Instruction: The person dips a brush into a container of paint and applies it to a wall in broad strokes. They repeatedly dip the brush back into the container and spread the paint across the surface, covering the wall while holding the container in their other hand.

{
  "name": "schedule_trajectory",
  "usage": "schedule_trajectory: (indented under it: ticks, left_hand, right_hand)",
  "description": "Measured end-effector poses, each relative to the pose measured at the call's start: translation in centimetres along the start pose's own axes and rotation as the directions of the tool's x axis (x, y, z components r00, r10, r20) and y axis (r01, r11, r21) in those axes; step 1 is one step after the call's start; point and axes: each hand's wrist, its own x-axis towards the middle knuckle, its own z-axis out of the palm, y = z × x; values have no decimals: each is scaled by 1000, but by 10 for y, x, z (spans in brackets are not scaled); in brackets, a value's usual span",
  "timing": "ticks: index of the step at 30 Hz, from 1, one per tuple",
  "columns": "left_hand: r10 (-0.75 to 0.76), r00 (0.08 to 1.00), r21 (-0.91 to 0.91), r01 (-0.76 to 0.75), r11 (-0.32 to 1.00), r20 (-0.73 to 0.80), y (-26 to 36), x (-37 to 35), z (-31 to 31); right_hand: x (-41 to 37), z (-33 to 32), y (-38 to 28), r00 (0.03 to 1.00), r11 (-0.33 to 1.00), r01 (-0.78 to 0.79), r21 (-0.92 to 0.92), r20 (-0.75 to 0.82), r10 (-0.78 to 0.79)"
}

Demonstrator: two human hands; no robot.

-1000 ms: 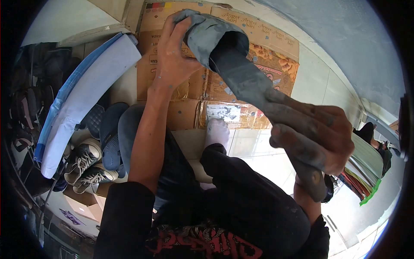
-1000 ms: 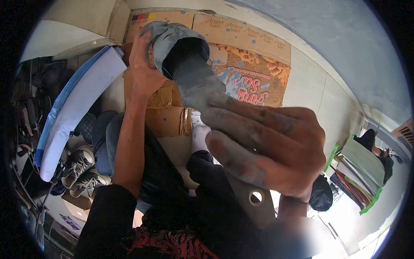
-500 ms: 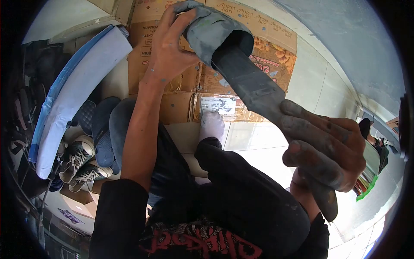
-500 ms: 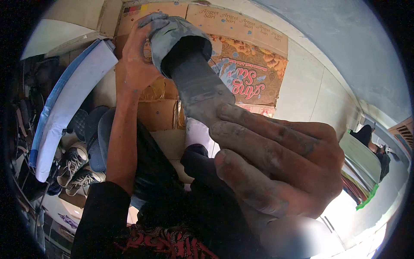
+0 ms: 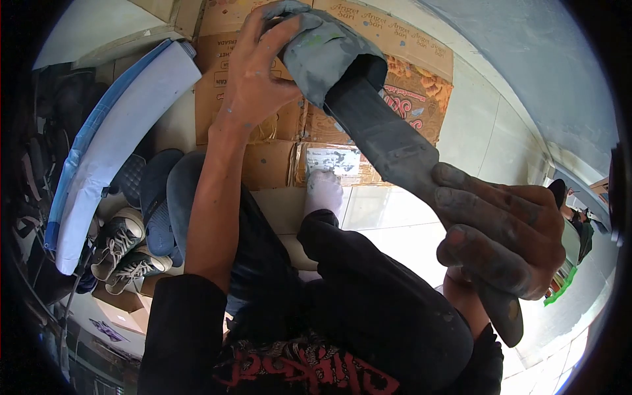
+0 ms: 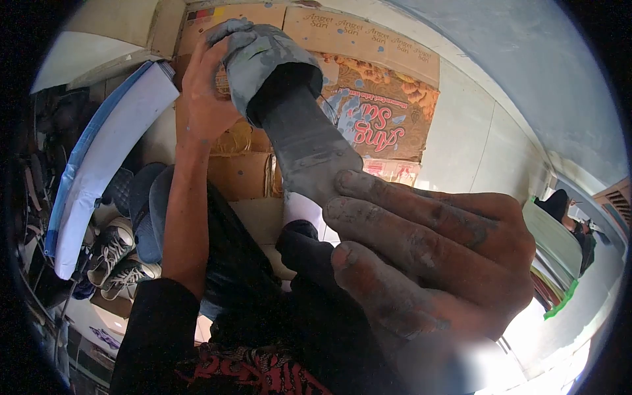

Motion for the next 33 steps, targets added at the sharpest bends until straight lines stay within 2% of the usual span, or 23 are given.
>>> schedule_trajectory:
  ticks: [4,5,6,7,8,9,11,13,14,15,16,18,19,20,22,23,25,28,30,31,32,33]
  left_hand:
    - [-12,1000,21,12,1000,-3,1,0,1]
    - [-21,1000,-35,22,999,15,9,5,0]
    - [-27,999,-91,30,995,33,16,9,-1]
    - [-13,1000,-88,15,996,27,19,7,-2]
    - [-74,996,-31,76,997,57,19,2,-1]
    - [-127,989,31,125,992,75,19,0,-1]
    - [-204,971,-29,209,977,125,16,-3,1]
    - [-309,938,7,312,950,157,24,-2,-1]
    - [-304,945,7,305,952,124,30,2,-1]
    - [-295,951,8,295,955,94,36,8,-3]
    - [-275,958,-73,281,957,79,42,16,-6]
    - [-243,968,-179,251,951,63,59,32,-21]
    - [-233,970,-207,241,948,62,71,39,-30]
    - [-187,982,-203,190,961,36,86,46,-40]
    - [-276,961,-257,271,928,15,116,55,-59]
    - [-243,970,-254,233,939,-8,124,55,-64]
    - [-297,954,-295,276,915,-27,141,62,-77]
    - [-236,964,-214,206,955,-124,178,72,-100]
    - [-270,952,-179,244,953,-145,172,74,-100]
    - [-293,944,-163,268,949,-154,173,77,-103]
    - [-316,935,-147,294,945,-163,177,80,-106]
    - [-320,925,-156,291,944,-207,180,86,-107]
  right_hand:
    - [-2,7,-1,998,999,-32,0,-60,32]
    - [-2,9,0,997,999,-37,0,-69,37]
    - [-2,14,1,990,1000,-31,-6,-138,30]
    - [0,17,1,983,1000,-20,-23,-183,15]
    - [2,21,1,974,999,-10,-41,-227,0]
    - [8,23,-4,944,996,-82,17,-319,83]
    - [11,20,-8,888,988,-134,84,-432,157]
    - [7,11,-8,894,995,-100,1,-439,90]
    - [3,2,-4,904,993,-73,-95,-426,26]
    - [1,-6,-1,914,998,-41,-54,-406,15]
    - [0,-15,1,923,1000,-11,-14,-385,4]
    - [2,-27,-2,887,991,14,-136,-456,-75]
    - [-4,-44,-6,936,995,2,-97,-349,-36]
    - [-4,-54,-9,926,990,16,-142,-371,-68]
    - [-3,-72,-13,932,999,-21,37,-362,33]
    - [3,-81,-23,920,998,-11,54,-390,31]
    - [10,-101,-50,899,999,33,-6,-436,-32]
    - [20,-119,-84,876,997,79,-14,-476,-76]
    - [25,-120,-81,763,986,167,-7,-633,-134]
    - [26,-120,-83,723,991,129,41,-688,-65]
    - [27,-119,-84,730,989,138,46,-680,-70]
    - [29,-117,-84,631,987,91,131,-775,45]
